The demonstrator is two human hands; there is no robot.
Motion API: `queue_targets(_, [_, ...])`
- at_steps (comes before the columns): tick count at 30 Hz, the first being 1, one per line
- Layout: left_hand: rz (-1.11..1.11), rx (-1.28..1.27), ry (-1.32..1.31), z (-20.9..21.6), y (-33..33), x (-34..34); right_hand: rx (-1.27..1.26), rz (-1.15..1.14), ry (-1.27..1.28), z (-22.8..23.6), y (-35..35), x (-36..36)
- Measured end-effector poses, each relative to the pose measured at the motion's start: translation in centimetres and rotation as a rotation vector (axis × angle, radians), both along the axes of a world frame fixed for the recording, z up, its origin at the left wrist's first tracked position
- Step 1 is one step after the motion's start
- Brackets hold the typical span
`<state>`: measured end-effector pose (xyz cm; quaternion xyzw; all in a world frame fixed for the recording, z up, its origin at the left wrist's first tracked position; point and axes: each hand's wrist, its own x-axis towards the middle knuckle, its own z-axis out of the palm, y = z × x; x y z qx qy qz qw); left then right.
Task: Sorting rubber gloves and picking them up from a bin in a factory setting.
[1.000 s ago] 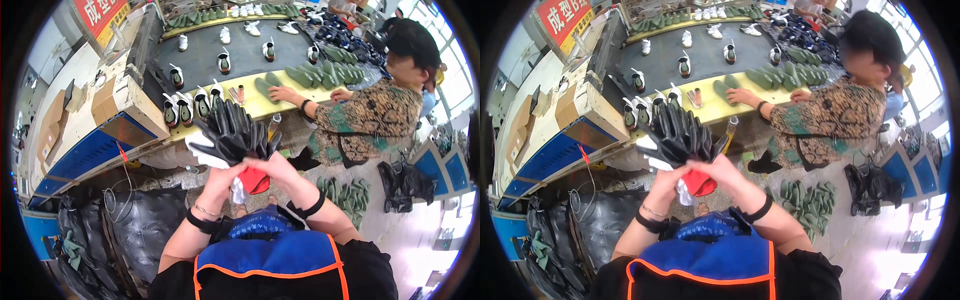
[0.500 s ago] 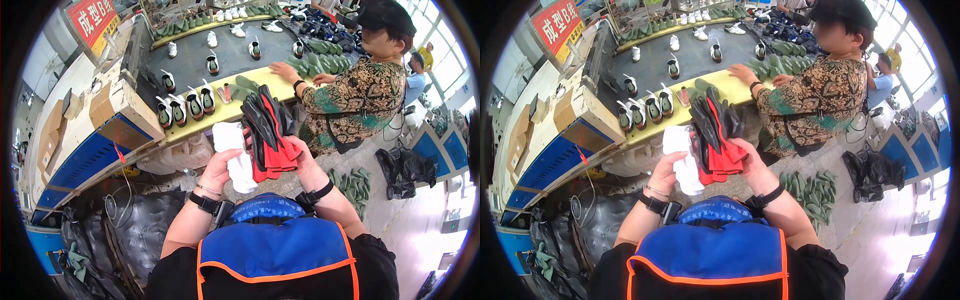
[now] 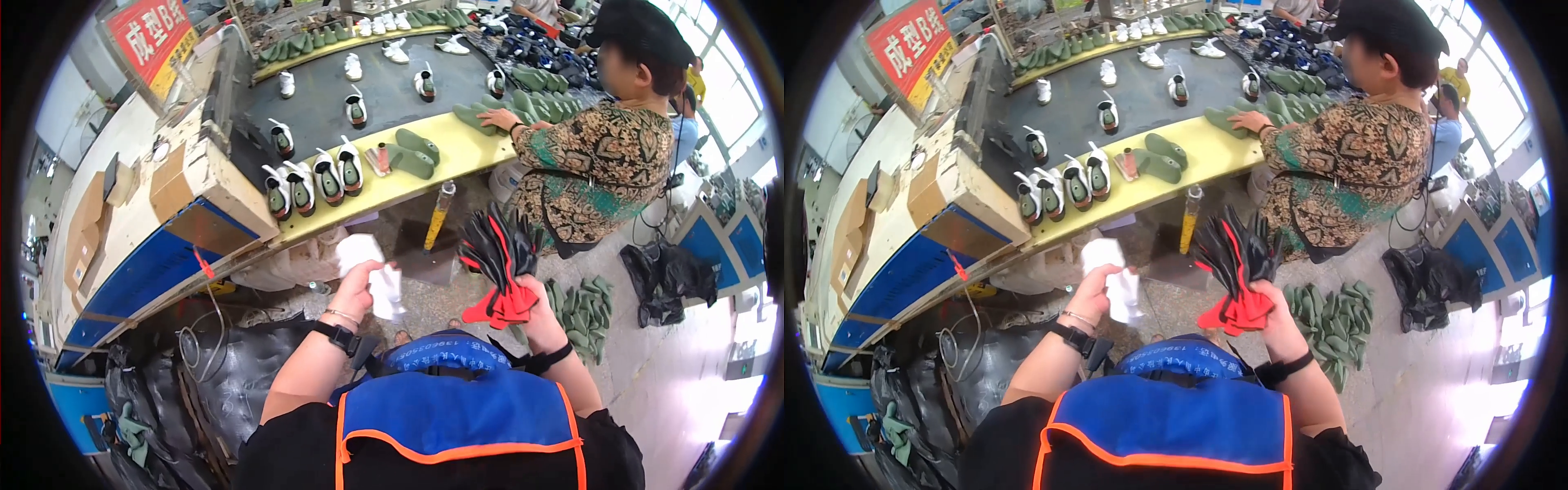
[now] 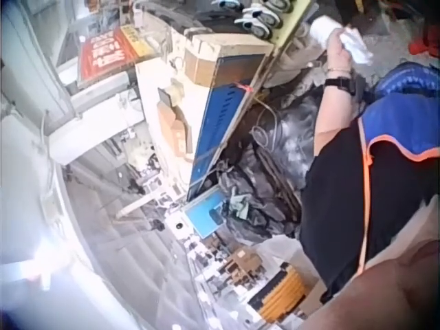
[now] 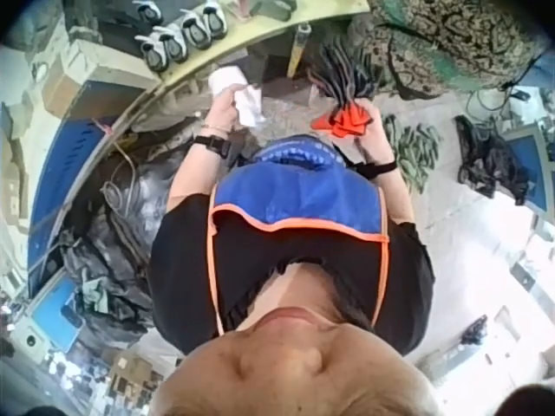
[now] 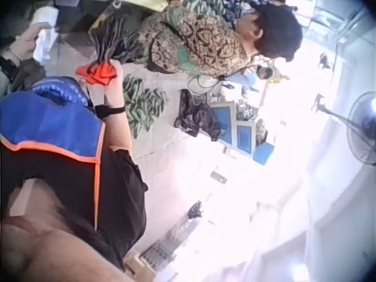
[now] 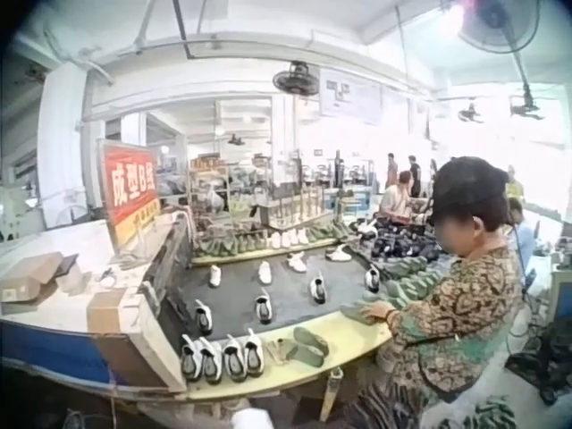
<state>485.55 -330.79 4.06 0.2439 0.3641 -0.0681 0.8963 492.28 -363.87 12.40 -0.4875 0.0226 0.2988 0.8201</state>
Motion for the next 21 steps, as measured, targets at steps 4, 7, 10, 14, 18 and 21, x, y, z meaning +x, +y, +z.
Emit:
queue_targets(4, [-0.036, 0.131, 0.06, -0.8, -0.2, 1.3, 0.125, -0.092, 0.479, -7.0, -7.6, 0.7])
queue_targets(7, [-0.188, -0.067, -0.353, 0.4, -0.8, 2.4, 0.119, -0.243, 0.523, -7.6, -10.6, -1.9])
queue_targets(10, [-0.196, -0.022, -0.289, -0.5, -1.1, 3.8, 0.084, -0.368, 0.578, -8.7, -12.8, -3.5])
queue_targets(14, [-0.264, 0.115, -0.274, 0.1, -2.0, 5.2, 0.02, -0.36, 0.59, -7.7, -13.4, -3.7])
queue_targets(18, [-0.258, 0.487, -0.398, 3.0, -3.2, 7.2, 0.032, -0.33, 0.581, -7.2, -13.3, -2.6])
queue_targets(21, [-0.542, 0.795, -0.434, 5.1, -2.4, 7.4, -0.027, -0.226, 0.566, -6.2, -12.7, -1.2])
